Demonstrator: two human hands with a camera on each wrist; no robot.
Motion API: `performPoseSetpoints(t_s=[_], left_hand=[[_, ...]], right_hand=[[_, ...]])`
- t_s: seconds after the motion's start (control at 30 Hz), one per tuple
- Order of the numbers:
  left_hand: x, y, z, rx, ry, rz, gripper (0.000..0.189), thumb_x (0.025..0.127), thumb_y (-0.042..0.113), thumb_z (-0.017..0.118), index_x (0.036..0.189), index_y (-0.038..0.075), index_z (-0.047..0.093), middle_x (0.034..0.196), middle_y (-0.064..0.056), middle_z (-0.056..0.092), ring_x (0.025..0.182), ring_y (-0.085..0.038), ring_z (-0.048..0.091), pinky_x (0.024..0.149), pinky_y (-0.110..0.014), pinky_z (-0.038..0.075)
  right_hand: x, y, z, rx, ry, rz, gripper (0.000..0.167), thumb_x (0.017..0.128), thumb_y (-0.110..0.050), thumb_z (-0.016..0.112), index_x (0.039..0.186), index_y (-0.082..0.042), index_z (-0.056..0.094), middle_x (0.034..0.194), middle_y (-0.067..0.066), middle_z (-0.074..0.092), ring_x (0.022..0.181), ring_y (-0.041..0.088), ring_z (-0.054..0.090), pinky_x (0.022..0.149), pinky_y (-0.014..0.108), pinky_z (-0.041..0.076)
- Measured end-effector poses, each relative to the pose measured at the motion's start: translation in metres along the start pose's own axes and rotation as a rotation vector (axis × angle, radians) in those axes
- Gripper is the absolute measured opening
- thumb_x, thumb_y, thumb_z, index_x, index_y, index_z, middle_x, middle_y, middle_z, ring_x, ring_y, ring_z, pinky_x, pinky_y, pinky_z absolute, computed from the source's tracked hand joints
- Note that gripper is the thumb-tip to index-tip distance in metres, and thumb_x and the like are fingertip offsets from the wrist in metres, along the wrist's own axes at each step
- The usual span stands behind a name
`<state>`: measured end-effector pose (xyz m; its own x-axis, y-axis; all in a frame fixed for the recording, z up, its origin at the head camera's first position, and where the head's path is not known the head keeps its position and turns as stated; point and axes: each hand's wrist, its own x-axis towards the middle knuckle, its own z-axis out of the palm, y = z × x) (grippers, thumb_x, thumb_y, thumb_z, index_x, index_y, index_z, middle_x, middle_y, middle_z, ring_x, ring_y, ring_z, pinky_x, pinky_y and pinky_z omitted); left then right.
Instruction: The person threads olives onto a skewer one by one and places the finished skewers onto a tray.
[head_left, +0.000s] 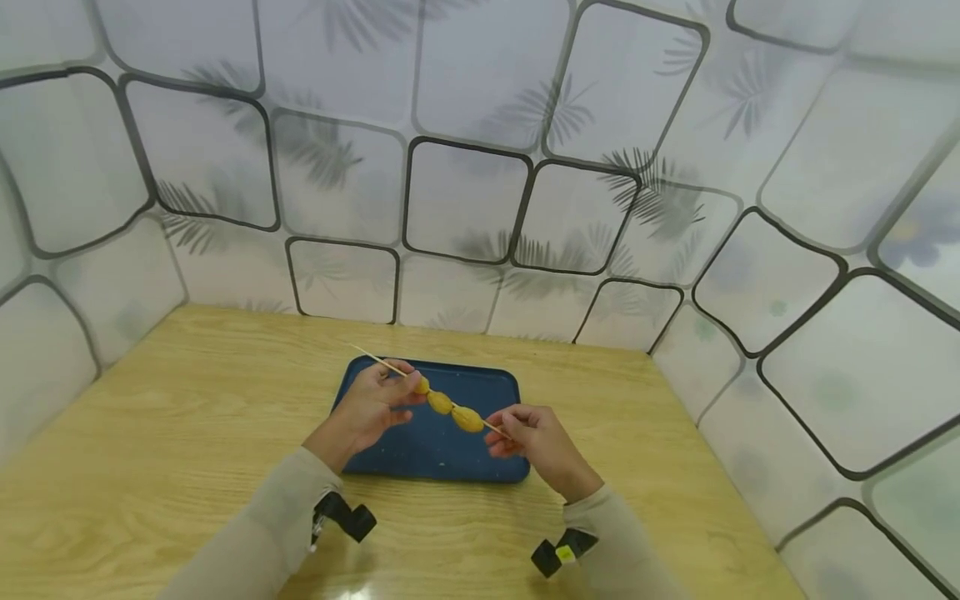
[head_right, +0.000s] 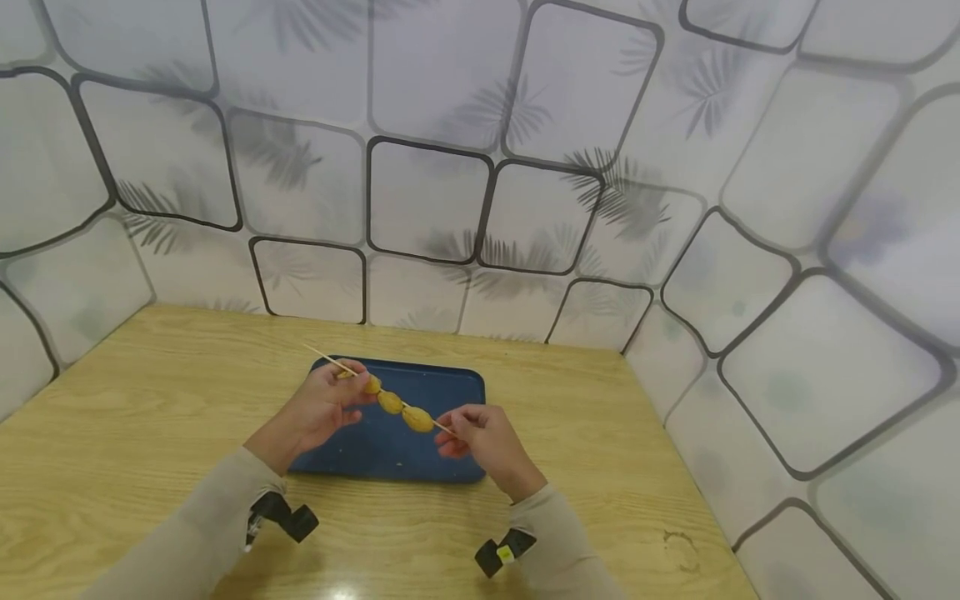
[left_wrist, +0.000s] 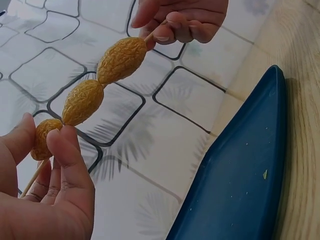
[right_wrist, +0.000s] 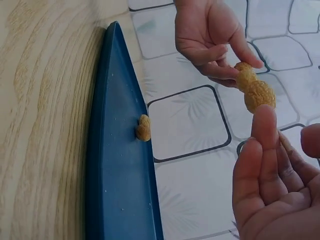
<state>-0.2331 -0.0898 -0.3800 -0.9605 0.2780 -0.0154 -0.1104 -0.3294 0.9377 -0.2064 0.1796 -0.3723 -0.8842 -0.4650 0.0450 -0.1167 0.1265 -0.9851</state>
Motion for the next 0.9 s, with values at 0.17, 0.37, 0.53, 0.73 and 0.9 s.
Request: performPoseSetpoints(t_s=[0.17,0.37,0.53,0.73,0.9], left_hand=[[0.0021,0.0002,0.0002,-0.025,0.006,0.005,0.020,0.098,0.018,0.061,0.106,0.010,0.046,0.092,0.000,0.065,0.082,-0.013,0.066,0.062,-0.025,0.051],[0.0030,-0.0015,0.0021,-0.037,0.014,0.000,0.016,0.098,0.017,0.060,0.105,0.010,0.046,0.091,0.000,0.065,0.081,-0.013,0.066,0.065,-0.025,0.053],[0.0017,-0.0021,0.0044,-0.035,0.000,0.005,0.016,0.099,0.015,0.058,0.107,0.009,0.046,0.092,-0.002,0.066,0.081,-0.013,0.067,0.068,-0.025,0.055],[0.0014,-0.0011,0.0055,-0.046,0.018,0.004,0.016,0.100,0.016,0.057,0.108,0.008,0.046,0.092,-0.003,0.064,0.079,-0.012,0.067,0.068,-0.025,0.055],[0.0009,0.0003,0.0050,-0.072,0.011,0.004,0.015,0.100,0.016,0.057,0.106,0.008,0.047,0.091,-0.003,0.064,0.079,-0.012,0.067,0.068,-0.024,0.055]], right_hand=[[0.0008,-0.0005,0.0010,0.108,-0.040,0.002,0.042,0.105,-0.018,0.030,0.111,0.012,0.059,0.087,0.004,0.070,0.075,0.015,0.068,0.073,0.031,0.056],[-0.0014,-0.0029,0.0046,0.059,0.048,0.019,0.049,0.101,-0.020,0.023,0.103,0.004,0.066,0.082,0.004,0.071,0.072,0.019,0.068,0.065,0.037,0.056],[-0.0034,-0.0032,0.0032,0.040,0.055,-0.010,0.068,0.107,-0.041,0.013,0.101,0.000,0.067,0.082,0.002,0.069,0.074,0.019,0.067,0.065,0.037,0.054],[-0.0003,-0.0008,0.0017,0.000,0.024,-0.113,0.049,0.106,-0.032,0.042,0.103,0.013,0.061,0.082,0.001,0.068,0.075,0.012,0.066,0.067,0.029,0.053],[0.0029,0.0041,0.0009,-0.158,0.057,-0.132,0.022,0.097,-0.008,0.060,0.103,0.013,0.064,0.087,0.018,0.068,0.073,0.013,0.065,0.070,0.039,0.057]])
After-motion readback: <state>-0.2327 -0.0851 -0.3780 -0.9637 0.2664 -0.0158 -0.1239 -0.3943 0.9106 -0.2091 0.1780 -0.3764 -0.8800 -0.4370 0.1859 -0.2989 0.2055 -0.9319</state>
